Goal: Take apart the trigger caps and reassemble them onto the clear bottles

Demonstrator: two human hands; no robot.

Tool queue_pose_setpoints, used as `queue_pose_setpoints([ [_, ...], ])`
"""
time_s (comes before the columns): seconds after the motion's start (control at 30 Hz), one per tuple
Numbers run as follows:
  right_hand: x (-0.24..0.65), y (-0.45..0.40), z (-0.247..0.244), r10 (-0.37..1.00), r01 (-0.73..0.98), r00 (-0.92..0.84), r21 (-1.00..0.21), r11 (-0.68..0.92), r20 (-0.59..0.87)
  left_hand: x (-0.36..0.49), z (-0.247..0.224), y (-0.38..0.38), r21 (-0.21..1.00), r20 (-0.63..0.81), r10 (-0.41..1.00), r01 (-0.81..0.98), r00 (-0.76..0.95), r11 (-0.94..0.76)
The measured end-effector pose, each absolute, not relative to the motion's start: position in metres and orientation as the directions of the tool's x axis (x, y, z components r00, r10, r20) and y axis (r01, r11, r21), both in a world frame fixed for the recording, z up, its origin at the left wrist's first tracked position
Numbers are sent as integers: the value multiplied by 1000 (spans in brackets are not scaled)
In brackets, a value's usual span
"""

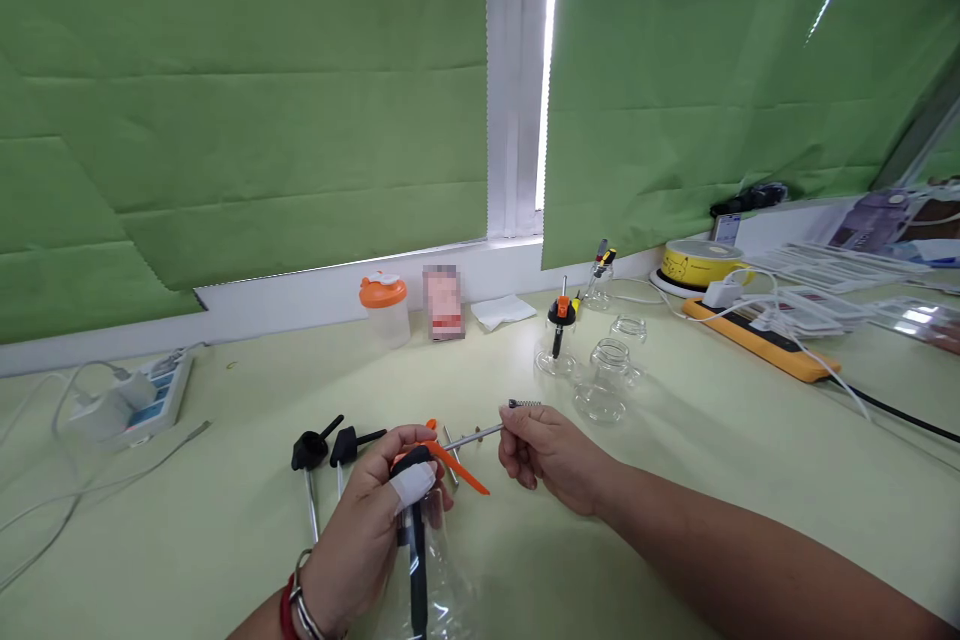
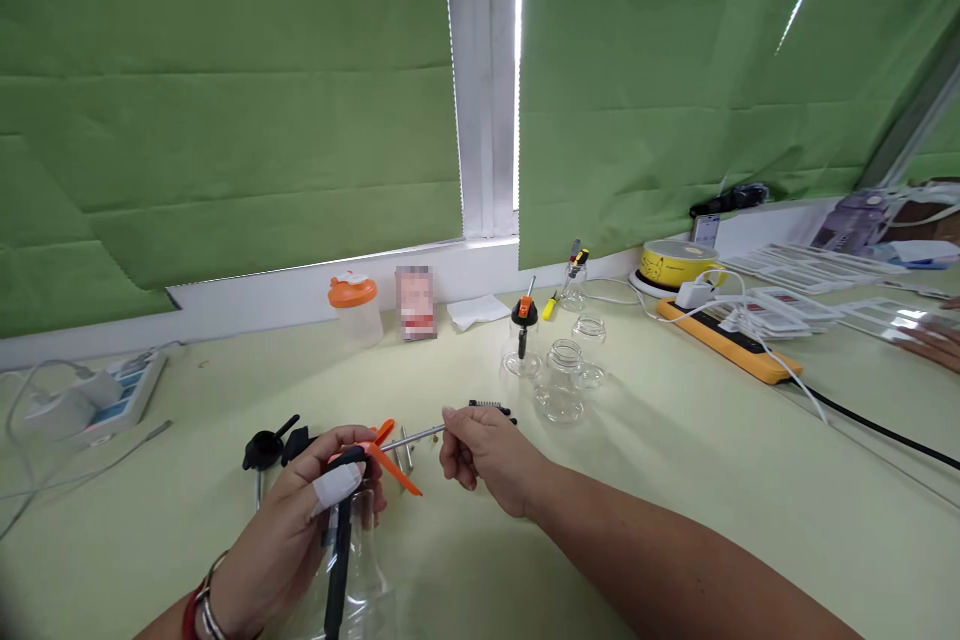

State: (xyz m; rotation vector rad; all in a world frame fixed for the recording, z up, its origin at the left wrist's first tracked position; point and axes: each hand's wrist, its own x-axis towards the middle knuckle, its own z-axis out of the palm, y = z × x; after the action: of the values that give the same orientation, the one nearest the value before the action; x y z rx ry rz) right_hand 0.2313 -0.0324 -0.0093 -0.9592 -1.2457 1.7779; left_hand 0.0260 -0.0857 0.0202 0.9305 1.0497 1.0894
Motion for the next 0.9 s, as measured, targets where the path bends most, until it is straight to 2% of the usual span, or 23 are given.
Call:
queue_pose_setpoints([
  [0.2, 237, -28, -8, 883, -31, -469, -999, -44, -24, 22, 21, -80, 933, -220, 966, -259, 137, 250],
  [0.27, 238, -25, -8, 881, -20, -473, -1000, -21, -9, 21, 19, -78, 928, -229, 965, -271, 130, 257],
  [0.43, 238, -21, -14, 908, 6, -413, -997, -76, -72, 19, 13, -74, 933, -221, 964, -255, 145, 252],
  [0.6, 237, -21, -14, 912, -64, -409, -996, -68, -36, 17, 11, -72, 937, -219, 966, -246, 134, 247],
  [0.73, 239, -20, -14, 909, 2, -402, -993, -117, -108, 17, 11, -70, 941, -211, 968, -240, 134, 238],
  [0.9, 240, -18, -17, 904, -62, -420, -991, -122, -85, 17, 10, -70, 936, -225, 964, -245, 139, 254],
])
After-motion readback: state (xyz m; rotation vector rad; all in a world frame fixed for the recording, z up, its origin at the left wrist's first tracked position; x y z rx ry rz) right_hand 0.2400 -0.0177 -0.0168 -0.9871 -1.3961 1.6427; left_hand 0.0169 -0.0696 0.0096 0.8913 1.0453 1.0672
